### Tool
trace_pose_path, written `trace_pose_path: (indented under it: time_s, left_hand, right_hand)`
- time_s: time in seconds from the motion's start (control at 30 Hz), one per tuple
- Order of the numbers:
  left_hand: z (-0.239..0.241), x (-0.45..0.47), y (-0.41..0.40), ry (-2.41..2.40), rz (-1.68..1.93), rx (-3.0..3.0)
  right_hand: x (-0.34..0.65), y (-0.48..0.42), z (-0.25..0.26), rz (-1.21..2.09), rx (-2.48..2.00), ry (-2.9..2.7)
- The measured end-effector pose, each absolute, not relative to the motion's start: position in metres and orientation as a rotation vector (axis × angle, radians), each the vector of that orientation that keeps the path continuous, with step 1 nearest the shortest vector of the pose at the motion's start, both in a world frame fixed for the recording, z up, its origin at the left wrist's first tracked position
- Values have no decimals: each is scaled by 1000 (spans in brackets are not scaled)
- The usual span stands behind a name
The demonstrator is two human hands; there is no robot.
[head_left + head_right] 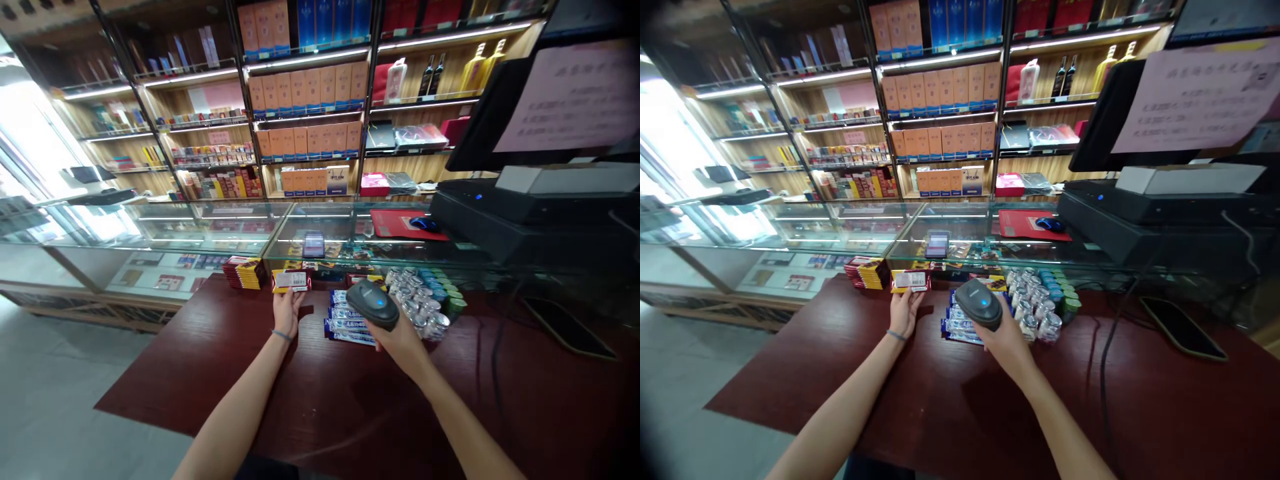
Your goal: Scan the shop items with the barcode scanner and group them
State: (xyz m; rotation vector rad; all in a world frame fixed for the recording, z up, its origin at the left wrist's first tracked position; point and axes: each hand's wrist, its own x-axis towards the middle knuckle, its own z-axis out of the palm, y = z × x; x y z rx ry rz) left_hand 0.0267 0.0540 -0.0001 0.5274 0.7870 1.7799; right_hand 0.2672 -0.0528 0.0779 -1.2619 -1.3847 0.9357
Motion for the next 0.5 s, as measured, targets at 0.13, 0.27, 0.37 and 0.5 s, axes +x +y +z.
trace_pose_path:
  time_s: [0.13,0.27,0.37,0.5]
  left_hand:
    - [-1,27,55,795,1782,493]
    - [0,27,55,797,1785,477]
    - [1,28,55,762,1789,493]
    - [-1,28,56,738,1799,525]
  right_hand:
    - [257,-54,62,874,-1275,-1615]
    - [258,-52,49,770,-1259,-1795]
    - [261,-49,45,730,-1284,-1913]
    - [261,-50,48,737,-1296,-1894]
